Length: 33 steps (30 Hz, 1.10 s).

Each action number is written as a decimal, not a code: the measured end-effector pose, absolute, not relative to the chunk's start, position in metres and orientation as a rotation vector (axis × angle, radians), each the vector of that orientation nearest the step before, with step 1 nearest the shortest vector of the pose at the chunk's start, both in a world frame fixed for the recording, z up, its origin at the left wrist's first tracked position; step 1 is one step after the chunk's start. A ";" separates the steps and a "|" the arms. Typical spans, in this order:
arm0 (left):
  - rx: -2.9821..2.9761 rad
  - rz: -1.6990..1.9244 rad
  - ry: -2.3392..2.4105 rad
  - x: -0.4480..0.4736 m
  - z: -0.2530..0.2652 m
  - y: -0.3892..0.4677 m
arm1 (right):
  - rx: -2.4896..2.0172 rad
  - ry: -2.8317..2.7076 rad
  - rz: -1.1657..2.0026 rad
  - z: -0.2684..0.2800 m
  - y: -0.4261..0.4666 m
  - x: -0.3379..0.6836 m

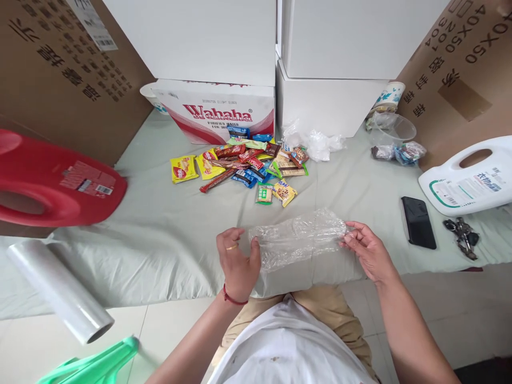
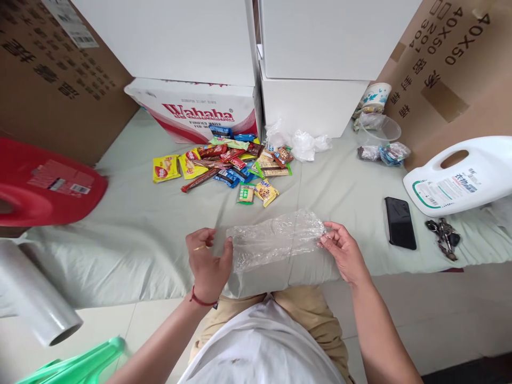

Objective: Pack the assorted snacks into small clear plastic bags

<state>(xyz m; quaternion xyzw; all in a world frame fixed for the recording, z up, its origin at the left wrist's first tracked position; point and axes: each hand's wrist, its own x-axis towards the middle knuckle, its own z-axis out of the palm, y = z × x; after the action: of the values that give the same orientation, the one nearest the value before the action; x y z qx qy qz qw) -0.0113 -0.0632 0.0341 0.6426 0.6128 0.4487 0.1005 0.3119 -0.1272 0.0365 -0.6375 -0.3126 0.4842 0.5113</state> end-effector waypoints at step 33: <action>1.979 1.022 1.120 0.094 0.053 -0.063 | -1.310 -1.079 1.312 0.059 -0.108 0.284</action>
<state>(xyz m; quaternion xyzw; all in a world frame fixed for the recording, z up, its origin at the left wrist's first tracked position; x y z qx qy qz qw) 0.0941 -0.0630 0.0525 0.7524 0.4257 0.3886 0.3187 0.2844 -0.1079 0.0595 -0.5363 -0.4419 0.5373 0.4779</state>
